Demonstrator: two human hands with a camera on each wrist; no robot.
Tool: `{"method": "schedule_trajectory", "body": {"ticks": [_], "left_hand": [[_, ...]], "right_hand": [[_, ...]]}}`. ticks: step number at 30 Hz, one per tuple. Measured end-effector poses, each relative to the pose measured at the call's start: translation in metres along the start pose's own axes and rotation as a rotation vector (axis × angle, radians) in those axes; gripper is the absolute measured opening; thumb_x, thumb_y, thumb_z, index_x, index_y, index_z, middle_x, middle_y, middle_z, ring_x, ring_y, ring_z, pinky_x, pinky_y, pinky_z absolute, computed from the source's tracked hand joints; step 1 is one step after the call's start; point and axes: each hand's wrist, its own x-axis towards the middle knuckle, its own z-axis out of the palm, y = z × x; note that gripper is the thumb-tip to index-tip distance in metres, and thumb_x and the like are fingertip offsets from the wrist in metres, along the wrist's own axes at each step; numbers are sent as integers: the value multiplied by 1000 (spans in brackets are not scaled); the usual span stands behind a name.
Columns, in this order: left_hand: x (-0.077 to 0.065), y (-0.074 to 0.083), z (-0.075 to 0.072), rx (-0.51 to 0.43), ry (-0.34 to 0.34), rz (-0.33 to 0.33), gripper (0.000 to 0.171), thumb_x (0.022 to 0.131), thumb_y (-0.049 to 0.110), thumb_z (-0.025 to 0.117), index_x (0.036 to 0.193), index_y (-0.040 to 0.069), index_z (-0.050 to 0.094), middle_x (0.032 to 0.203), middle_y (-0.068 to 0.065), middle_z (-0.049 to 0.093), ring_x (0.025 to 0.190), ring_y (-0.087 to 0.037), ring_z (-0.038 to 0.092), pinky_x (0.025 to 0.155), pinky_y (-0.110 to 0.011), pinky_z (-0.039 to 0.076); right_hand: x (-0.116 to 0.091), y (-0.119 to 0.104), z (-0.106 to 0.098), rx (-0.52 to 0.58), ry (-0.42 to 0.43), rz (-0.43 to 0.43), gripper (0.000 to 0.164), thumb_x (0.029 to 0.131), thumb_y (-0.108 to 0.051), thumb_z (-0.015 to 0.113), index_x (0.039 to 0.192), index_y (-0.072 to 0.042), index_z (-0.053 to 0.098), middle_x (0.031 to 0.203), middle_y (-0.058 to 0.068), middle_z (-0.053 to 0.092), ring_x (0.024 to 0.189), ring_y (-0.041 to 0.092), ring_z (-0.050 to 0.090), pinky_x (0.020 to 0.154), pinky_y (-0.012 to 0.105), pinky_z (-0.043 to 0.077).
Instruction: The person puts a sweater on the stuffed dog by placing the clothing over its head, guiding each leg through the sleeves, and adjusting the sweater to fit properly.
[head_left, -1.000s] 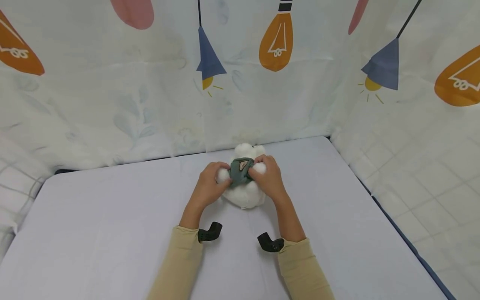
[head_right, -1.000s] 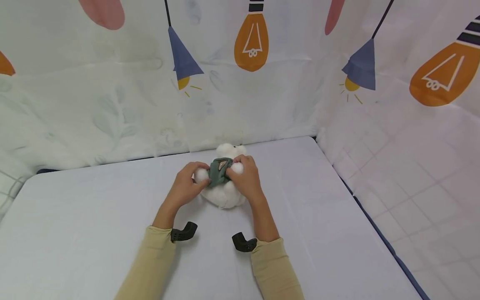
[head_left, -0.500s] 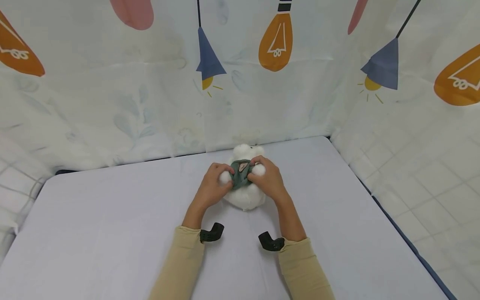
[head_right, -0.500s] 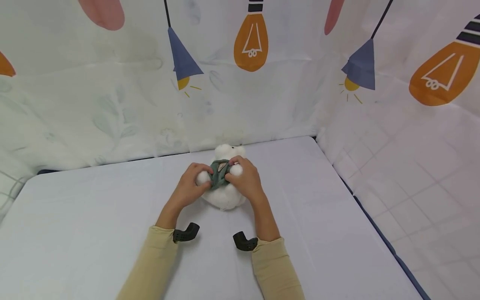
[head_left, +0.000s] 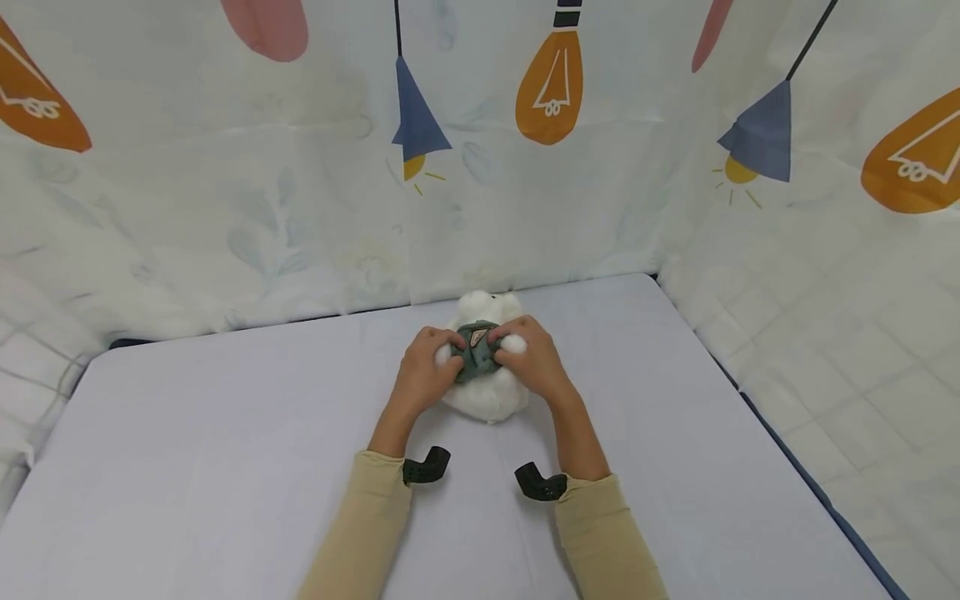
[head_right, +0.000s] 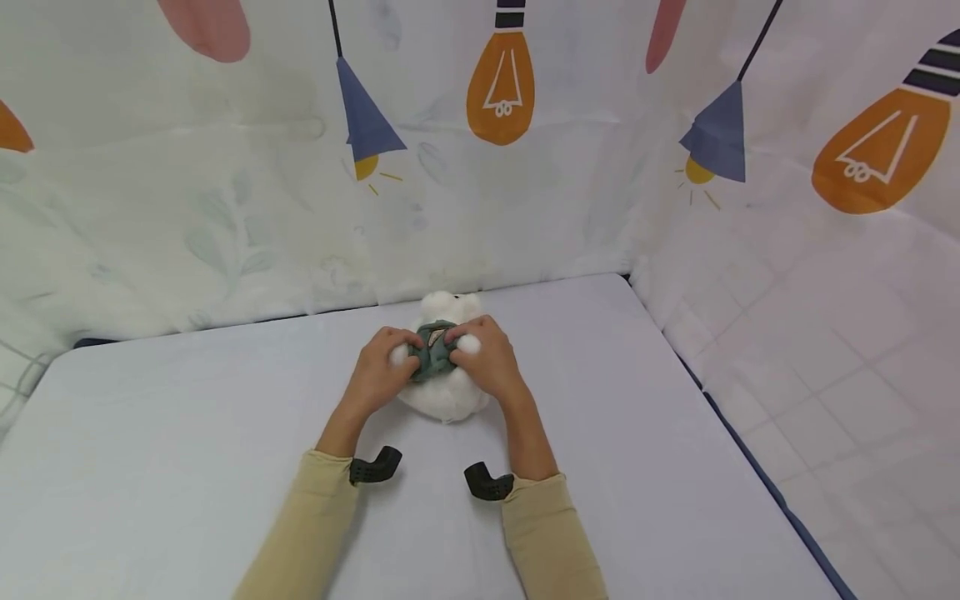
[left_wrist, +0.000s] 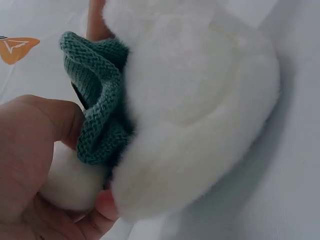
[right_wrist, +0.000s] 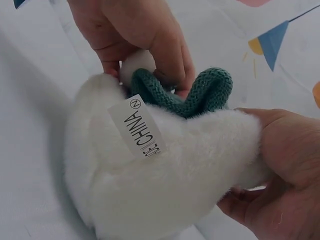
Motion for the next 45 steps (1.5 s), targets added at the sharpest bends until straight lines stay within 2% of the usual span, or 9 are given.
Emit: {"method": "schedule_trajectory", "body": {"ticks": [6,13,18,21,26,29,32,36,45], "left_hand": [[1,-2,-2,-24,-41,20,20,83,10,74,101,16,65,117,-12,52,119,-33,53,105,-52,41],[3,-1,-4,11,-110,29,35,79,13,79,108,16,59,122,-12,49,120,-36,52,103,-54,41],[4,0,-11,17,-247,47,54,76,29,83,119,19,53,129,-9,43,125,-31,48,105,-53,40],[4,-1,-17,-11,-313,43,50,83,37,76,124,20,53,133,-9,42,127,-30,45,105,-53,39],[5,-5,-17,-26,-277,74,30,94,25,64,121,15,57,130,-13,47,126,-32,47,105,-53,39],[4,-5,-16,-8,-267,65,30,92,23,66,119,15,56,130,-13,46,127,-32,47,106,-52,39],[2,-5,-16,-27,-283,49,36,90,30,69,121,16,55,133,-11,44,130,-31,44,108,-53,37],[-2,-4,-17,-38,-305,48,44,87,35,72,123,17,53,134,-10,43,130,-31,44,108,-53,36],[-4,-2,-15,-10,-252,70,42,82,14,77,118,13,55,130,-15,46,127,-35,47,106,-54,39]], "right_hand": [[2,-2,4,-1,21,4,19,79,-21,76,97,-15,71,111,6,57,109,25,56,96,48,46],[4,-8,8,-118,34,18,25,77,-27,82,91,-15,65,110,8,54,107,27,55,94,48,47],[1,-18,7,-238,9,41,31,76,-22,83,96,-14,61,112,10,51,105,29,55,91,46,50],[-1,-24,7,-287,-4,18,35,76,-20,83,100,-14,59,114,11,50,105,30,55,91,46,50],[-5,-26,5,-281,-68,-9,43,74,-22,85,108,-15,59,121,9,47,114,30,53,96,47,48],[-7,-25,2,-267,-111,-17,52,71,-23,87,113,-16,57,126,9,45,119,29,50,100,47,45],[-9,-25,1,-273,-117,-30,56,70,-24,88,116,-16,56,128,8,44,120,28,48,100,46,44],[-12,-23,3,-288,-118,-35,53,72,-25,86,115,-17,56,128,7,44,120,27,48,99,46,45],[-12,-19,3,-183,-79,-36,34,83,-21,77,113,-17,61,127,9,49,118,29,54,99,49,46]]}}
